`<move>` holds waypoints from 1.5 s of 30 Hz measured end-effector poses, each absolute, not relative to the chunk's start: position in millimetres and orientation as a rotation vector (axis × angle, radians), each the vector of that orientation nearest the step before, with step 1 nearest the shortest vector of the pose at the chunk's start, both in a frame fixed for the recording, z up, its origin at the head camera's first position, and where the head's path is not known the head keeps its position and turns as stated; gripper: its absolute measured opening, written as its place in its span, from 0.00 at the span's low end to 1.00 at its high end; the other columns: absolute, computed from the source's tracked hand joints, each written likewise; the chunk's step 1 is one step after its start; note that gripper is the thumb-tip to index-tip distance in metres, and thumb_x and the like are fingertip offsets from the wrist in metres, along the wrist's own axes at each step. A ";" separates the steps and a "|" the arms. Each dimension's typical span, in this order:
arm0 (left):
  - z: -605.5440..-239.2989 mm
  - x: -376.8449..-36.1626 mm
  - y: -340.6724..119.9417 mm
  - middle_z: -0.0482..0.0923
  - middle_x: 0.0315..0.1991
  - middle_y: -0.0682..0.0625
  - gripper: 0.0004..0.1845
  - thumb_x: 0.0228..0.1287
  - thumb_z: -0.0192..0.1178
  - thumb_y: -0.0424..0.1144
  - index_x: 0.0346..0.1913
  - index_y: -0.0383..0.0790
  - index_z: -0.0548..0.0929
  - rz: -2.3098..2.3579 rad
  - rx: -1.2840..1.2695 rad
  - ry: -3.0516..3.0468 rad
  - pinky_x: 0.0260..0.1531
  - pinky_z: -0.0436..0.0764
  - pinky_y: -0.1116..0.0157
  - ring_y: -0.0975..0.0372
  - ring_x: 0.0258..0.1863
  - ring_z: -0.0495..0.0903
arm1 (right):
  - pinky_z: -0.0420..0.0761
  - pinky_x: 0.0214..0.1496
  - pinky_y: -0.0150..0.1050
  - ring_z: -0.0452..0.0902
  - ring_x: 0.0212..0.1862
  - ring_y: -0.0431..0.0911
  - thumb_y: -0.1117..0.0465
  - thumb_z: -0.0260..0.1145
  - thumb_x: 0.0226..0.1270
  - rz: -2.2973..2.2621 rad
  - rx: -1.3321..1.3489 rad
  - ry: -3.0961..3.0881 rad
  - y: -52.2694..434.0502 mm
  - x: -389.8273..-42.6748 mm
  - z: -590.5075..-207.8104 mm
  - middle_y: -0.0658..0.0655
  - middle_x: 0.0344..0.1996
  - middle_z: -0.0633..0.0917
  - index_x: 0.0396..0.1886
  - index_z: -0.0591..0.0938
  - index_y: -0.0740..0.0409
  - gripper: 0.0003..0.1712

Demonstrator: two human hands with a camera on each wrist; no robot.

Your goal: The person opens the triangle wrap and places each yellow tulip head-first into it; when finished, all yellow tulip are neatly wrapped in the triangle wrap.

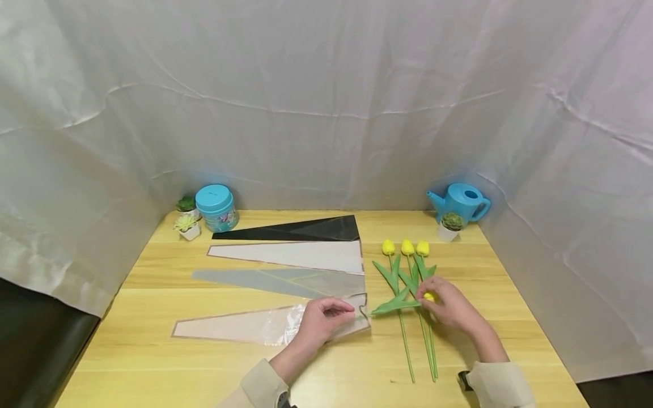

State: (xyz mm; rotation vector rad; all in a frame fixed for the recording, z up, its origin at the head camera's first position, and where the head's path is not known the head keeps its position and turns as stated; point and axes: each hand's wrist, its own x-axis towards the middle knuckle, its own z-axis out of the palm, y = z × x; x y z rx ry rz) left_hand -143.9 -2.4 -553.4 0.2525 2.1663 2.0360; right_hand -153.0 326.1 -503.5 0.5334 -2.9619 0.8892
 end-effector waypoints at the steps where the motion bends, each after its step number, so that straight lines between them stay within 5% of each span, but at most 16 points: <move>1: -552.5 -143.9 -2.5 0.91 0.39 0.44 0.08 0.55 0.78 0.34 0.38 0.39 0.92 2.037 0.253 2.169 0.38 0.81 0.73 0.68 0.33 0.83 | 0.80 0.59 0.60 0.80 0.52 0.53 0.70 0.70 0.68 0.890 0.535 -2.953 325.3 -152.1 -501.6 0.49 0.42 0.83 0.33 0.84 0.47 0.12; 28: -540.6 -143.5 8.6 0.91 0.40 0.46 0.08 0.57 0.78 0.36 0.39 0.40 0.92 2.073 0.349 2.100 0.40 0.82 0.72 0.67 0.35 0.83 | 0.83 0.48 0.45 0.80 0.47 0.45 0.69 0.71 0.68 0.881 0.606 -2.864 285.0 -137.2 -481.6 0.45 0.40 0.81 0.34 0.83 0.45 0.13; 40: -537.5 -144.9 15.0 0.91 0.40 0.47 0.08 0.57 0.78 0.37 0.39 0.41 0.92 2.076 0.413 2.116 0.43 0.82 0.71 0.68 0.36 0.84 | 0.84 0.52 0.49 0.80 0.48 0.45 0.67 0.73 0.67 0.883 0.615 -2.855 261.3 -137.2 -491.6 0.45 0.39 0.82 0.32 0.83 0.44 0.12; 45: -535.9 -144.9 16.4 0.91 0.40 0.47 0.07 0.58 0.77 0.38 0.39 0.42 0.92 2.069 0.451 2.124 0.42 0.82 0.71 0.68 0.35 0.83 | 0.82 0.46 0.41 0.78 0.44 0.42 0.67 0.73 0.66 0.887 0.630 -2.830 251.7 -138.2 -494.6 0.44 0.37 0.81 0.32 0.83 0.45 0.11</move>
